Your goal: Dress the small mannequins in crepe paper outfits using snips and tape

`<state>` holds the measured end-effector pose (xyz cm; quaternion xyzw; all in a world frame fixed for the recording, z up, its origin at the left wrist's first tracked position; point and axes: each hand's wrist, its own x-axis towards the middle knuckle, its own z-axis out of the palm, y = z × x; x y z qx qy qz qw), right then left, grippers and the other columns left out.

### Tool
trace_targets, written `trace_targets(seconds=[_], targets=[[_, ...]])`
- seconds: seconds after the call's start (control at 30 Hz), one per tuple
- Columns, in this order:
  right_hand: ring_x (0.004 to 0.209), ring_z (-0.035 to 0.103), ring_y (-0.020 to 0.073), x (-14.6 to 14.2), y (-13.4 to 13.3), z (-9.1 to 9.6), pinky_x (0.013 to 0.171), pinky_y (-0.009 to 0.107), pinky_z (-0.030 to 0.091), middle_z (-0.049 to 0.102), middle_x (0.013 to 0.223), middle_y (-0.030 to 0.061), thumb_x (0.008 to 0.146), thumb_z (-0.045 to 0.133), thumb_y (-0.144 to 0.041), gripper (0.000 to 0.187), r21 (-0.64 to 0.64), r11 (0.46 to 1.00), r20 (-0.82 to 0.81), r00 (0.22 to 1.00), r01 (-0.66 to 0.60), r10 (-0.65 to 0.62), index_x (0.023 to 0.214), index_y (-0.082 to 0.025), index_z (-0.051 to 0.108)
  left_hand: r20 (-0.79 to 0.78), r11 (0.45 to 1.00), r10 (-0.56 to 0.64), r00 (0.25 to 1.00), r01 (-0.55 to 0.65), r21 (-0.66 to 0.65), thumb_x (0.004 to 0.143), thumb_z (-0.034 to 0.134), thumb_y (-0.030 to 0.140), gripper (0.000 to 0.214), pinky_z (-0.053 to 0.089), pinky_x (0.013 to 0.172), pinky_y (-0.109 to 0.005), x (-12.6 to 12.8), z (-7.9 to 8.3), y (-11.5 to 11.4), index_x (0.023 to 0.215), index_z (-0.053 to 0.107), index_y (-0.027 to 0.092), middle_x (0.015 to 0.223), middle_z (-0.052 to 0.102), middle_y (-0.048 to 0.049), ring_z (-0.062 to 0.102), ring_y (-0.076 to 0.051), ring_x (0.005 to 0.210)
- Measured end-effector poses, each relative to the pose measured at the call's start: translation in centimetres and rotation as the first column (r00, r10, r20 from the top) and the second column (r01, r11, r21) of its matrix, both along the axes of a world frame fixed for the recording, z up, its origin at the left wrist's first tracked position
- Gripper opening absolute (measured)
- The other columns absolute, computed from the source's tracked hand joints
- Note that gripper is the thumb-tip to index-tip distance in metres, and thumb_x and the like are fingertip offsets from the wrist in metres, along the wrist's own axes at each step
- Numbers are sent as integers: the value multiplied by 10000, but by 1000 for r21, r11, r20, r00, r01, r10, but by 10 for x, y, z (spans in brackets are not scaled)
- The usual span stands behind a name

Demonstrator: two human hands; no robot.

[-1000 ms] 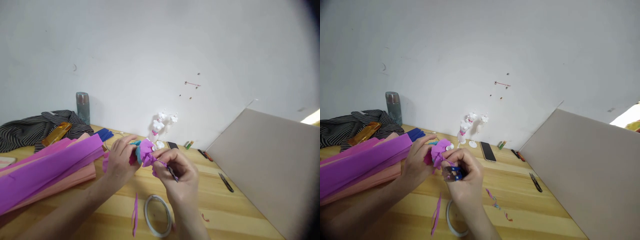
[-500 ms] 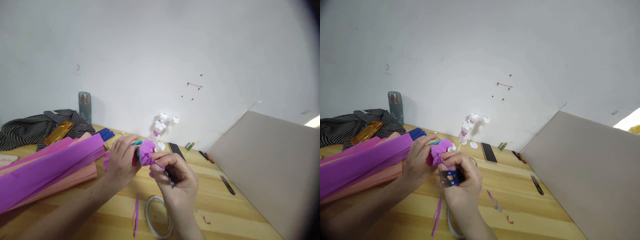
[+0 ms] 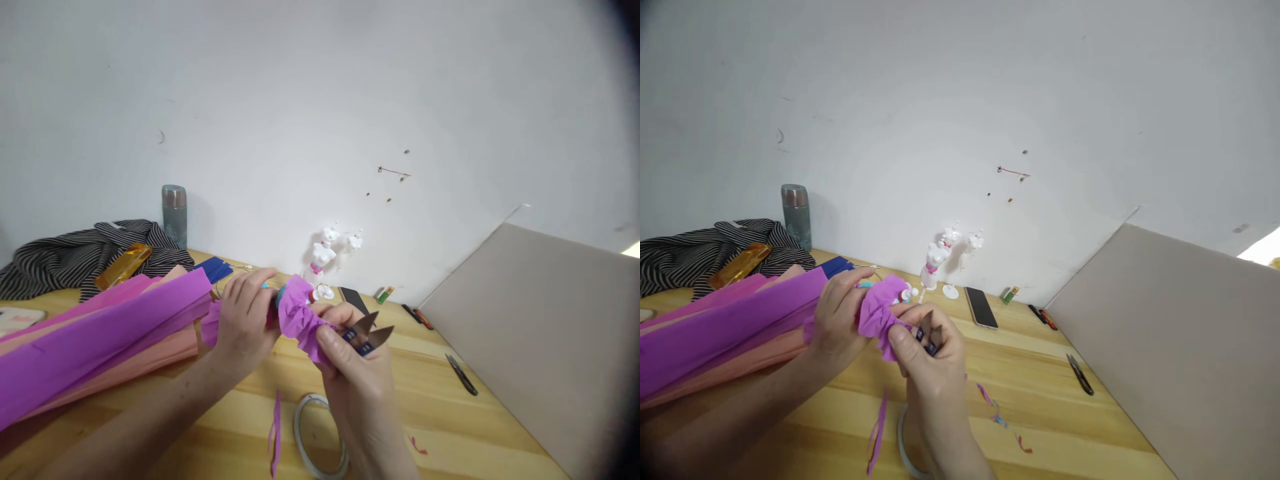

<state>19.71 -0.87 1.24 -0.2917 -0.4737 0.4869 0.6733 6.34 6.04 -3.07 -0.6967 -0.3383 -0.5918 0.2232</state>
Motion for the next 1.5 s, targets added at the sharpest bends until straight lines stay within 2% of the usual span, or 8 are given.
trace_targets(seconds=[0.1, 0.2, 0.53, 0.67, 0.87, 1.0, 1.27, 1.5], targets=[[458, 309, 41, -2, -1, 1, 431, 187, 268, 511, 624, -35, 716, 795, -304, 196, -42, 998, -66, 997, -40, 38, 698, -188, 637, 0, 1000, 11, 1000, -11, 9, 825, 633, 175, 116, 488, 875, -414, 0, -1, 1, 867, 525, 192, 1081, 667, -135, 620, -264, 989], [456, 287, 39, -5, -2, 1, 423, 182, 252, 480, 598, -46, 698, 808, -302, 210, -28, 1000, -95, 995, -7, 4, 693, -188, 632, 37, 1000, 12, 999, -11, -14, 837, 646, 236, 128, 494, 868, -405, -1, -2, 1, 871, 528, 202, 1091, 662, -121, 621, -252, 986], [530, 420, 66, -4, -1, -8, 453, 185, 303, 569, 699, -11, 744, 786, -307, 202, 3, 1000, 5, 1000, 2, -2, 710, -188, 627, 114, 995, -31, 993, 41, -86, 803, 663, 191, 167, 511, 851, -392, -4, 1, 0, 912, 537, 193, 1108, 637, -126, 621, -254, 1011], [586, 518, 92, -4, -1, -8, 486, 196, 375, 621, 759, 13, 763, 766, -296, 160, 73, 997, 54, 998, 25, -29, 725, -194, 648, 100, 994, -50, 994, 59, -91, 804, 665, 198, 167, 515, 844, -388, -4, 0, 0, 912, 538, 190, 1107, 637, -125, 624, -250, 997], [575, 557, 101, 0, -2, -3, 488, 208, 424, 660, 784, 23, 768, 708, -149, 124, 225, 962, 161, 968, 156, -194, 681, -190, 629, 100, 994, -43, 994, 52, -91, 829, 640, 212, 124, 521, 831, -385, -2, 1, 0, 892, 533, 199, 1097, 646, -114, 633, -238, 983], [589, 575, 110, 3, -2, -2, 484, 203, 435, 661, 747, 15, 755, 674, -93, 145, 253, 945, 232, 935, 209, -269, 666, -192, 615, 114, 994, -52, 992, 63, -88, 784, 677, 171, 187, 519, 851, -395, -1, -2, 1, 908, 540, 197, 1104, 645, -110, 632, -244, 999], [599, 591, 112, 10, 6, -5, 477, 190, 432, 677, 753, 13, 750, 696, -122, 134, 231, 951, 226, 940, 203, -256, 664, -196, 624, 146, 990, -59, 988, 77, -118, 701, 718, 105, 263, 526, 832, -399, -1, -2, 2, 866, 536, 199, 1090, 643, -101, 638, -252, 977], [562, 524, 106, 6, 5, -1, 478, 216, 413, 656, 754, 29, 751, 753, -299, 192, 112, 991, 180, 979, 78, -97, 668, -184, 623, 138, 988, -74, 988, 92, -128, 784, 666, 176, 173, 527, 831, -386, -1, 2, -1, 899, 540, 204, 1080, 644, -101, 632, -238, 985]])
